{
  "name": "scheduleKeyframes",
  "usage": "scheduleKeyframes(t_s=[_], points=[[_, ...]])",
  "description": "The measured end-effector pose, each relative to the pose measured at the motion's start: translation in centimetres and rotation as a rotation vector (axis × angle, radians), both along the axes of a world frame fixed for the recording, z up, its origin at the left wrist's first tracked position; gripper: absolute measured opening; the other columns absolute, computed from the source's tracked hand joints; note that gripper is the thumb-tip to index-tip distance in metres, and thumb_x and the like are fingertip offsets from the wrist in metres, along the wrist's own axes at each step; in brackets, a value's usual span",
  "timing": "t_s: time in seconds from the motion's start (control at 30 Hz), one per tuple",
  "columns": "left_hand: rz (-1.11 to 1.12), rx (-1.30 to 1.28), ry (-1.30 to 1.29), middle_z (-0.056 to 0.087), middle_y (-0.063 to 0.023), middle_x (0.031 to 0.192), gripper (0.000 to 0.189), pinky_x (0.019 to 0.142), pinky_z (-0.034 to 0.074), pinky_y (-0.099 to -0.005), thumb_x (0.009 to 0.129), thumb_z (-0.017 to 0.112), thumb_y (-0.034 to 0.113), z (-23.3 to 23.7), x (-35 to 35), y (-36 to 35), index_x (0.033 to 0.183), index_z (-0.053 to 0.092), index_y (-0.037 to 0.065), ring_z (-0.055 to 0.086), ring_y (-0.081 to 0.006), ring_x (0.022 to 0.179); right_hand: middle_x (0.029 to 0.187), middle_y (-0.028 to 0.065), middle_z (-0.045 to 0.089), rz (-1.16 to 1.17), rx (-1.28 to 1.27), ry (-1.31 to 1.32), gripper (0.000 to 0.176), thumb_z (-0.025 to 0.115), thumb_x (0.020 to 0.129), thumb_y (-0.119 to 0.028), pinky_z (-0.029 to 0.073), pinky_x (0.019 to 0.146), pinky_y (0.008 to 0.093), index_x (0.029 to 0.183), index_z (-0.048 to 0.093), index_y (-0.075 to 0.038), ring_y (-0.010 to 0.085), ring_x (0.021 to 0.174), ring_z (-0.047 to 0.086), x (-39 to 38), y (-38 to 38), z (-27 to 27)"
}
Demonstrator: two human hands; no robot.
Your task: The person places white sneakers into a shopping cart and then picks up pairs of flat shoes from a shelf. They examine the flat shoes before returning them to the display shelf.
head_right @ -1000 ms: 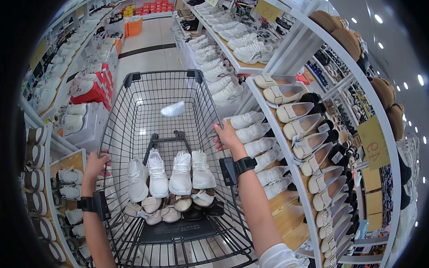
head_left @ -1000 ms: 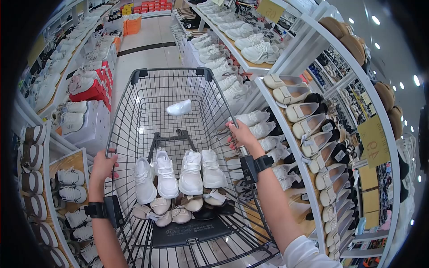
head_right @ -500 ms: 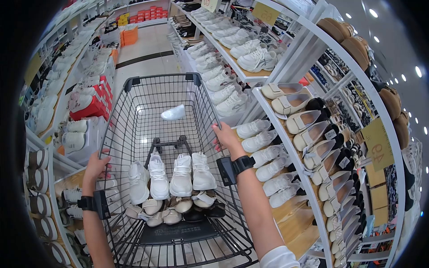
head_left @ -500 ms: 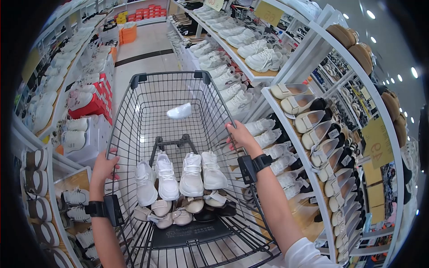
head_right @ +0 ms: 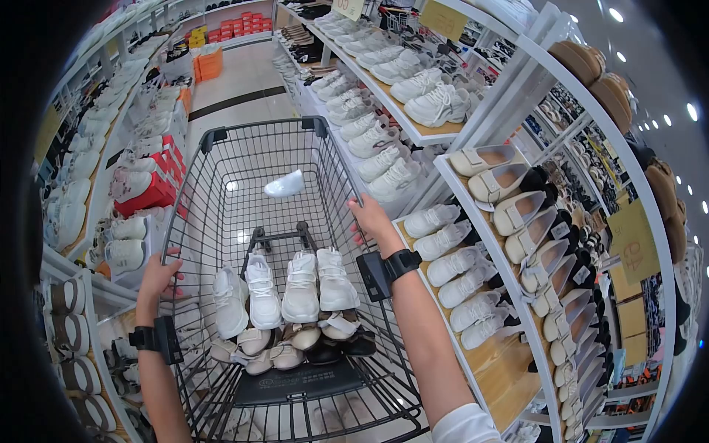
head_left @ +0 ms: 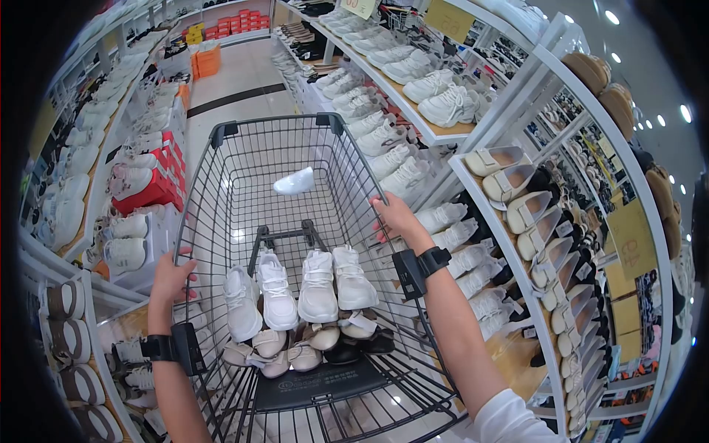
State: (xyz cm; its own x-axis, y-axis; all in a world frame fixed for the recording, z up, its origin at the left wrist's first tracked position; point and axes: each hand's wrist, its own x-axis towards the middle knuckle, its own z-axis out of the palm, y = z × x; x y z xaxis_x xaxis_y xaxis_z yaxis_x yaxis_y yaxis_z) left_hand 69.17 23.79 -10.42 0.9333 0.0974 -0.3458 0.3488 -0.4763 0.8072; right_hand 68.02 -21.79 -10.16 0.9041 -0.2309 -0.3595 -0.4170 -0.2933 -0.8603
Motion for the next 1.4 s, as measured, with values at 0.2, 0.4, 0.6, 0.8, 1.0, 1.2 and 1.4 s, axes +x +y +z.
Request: scheduleKeyframes(t_s=[0.2, 0.4, 0.6, 0.8, 1.0, 1.2, 1.4], points=[[-0.014, 0.003, -0.001, 0.058, -0.0124, 0.068, 0.039, 0.036, 0.049, -0.036, 0.081, 0.06, 0.013, 0.3, 3.8, 0.8, 0.118, 0.05, 0.008, 0.058, -0.0242, 0.047, 0.07, 0.0138, 0.056, -0.007, -0.025, 0.009, 0.031, 0.045, 0.093, -0.031, 0.049, 0.042, 0.0359, 0.115, 0.044, -0.01, 0.0237, 0.046, 0.056, 4.0, 1.1, 0.7], [0.002, 0.011, -0.015, 0.059, -0.0116, 0.068, 0.038, 0.034, 0.048, -0.0349, 0.081, 0.06, 0.013, 0.0, 8.2, 1.9, 0.118, 0.051, 0.008, 0.058, -0.0241, 0.044, 0.067, 0.0125, 0.055, 0.005, -0.032, 0.005, 0.03, 0.045, 0.093, -0.031, 0.048, 0.041, 0.0362, 0.113, 0.043, -0.009, 0.0231, 0.044, 0.055, 8.7, 2.0, 1.2], [0.036, -0.049, -0.029, 0.059, -0.0104, 0.068, 0.036, 0.034, 0.049, -0.0342, 0.082, 0.059, 0.012, 0.3, 12.3, 2.6, 0.116, 0.053, 0.006, 0.057, -0.0222, 0.043, 0.066, 0.0114, 0.053, -0.007, -0.025, -0.007, 0.026, 0.046, 0.091, -0.028, 0.047, 0.039, 0.0349, 0.11, 0.045, -0.009, 0.0214, 0.042, 0.053, 14.1, 3.1, 1.9], [0.056, -0.037, -0.03, 0.058, -0.0102, 0.068, 0.036, 0.036, 0.052, -0.0353, 0.081, 0.06, 0.013, 0.1, 16.1, 3.6, 0.116, 0.053, 0.005, 0.059, -0.0199, 0.05, 0.065, 0.0101, 0.052, 0.051, 0.02, -0.021, 0.023, 0.051, 0.088, -0.023, 0.045, 0.037, 0.0319, 0.106, 0.046, -0.011, 0.0193, 0.041, 0.051, 18.8, 3.5, 1.3], [0.059, -0.017, -0.037, 0.058, -0.01, 0.069, 0.038, 0.036, 0.051, -0.0343, 0.082, 0.06, 0.014, 0.2, 20.7, 4.0, 0.118, 0.052, 0.005, 0.06, -0.0191, 0.051, 0.065, 0.0094, 0.052, 0.06, -0.011, -0.006, 0.023, 0.055, 0.086, -0.02, 0.045, 0.037, 0.0317, 0.105, 0.046, -0.011, 0.0188, 0.041, 0.052, 23.8, 4.3, 2.3], [0.042, 0.002, -0.096, 0.059, -0.0098, 0.071, 0.036, 0.036, 0.052, -0.0347, 0.082, 0.06, 0.014, 1.1, 26.4, 4.4, 0.116, 0.053, 0.004, 0.061, -0.0171, 0.056, 0.065, 0.009, 0.052, 0.076, -0.008, -0.011, 0.024, 0.057, 0.086, -0.021, 0.046, 0.038, 0.033, 0.106, 0.047, -0.012, 0.0194, 0.042, 0.052, 29.8, 4.5, 3.1], [0.014, 0.013, -0.136, 0.06, -0.0108, 0.076, 0.036, 0.038, 0.054, -0.0353, 0.08, 0.061, 0.014, 2.6, 32.4, 4.2, 0.113, 0.055, 0.0, 0.062, -0.0157, 0.062, 0.068, 0.0082, 0.054, 0.079, 0.03, 0.018, 0.03, 0.057, 0.087, -0.02, 0.048, 0.042, 0.0318, 0.114, 0.047, -0.011, 0.0189, 0.047, 0.056, 35.0, 4.8, 4.2]])
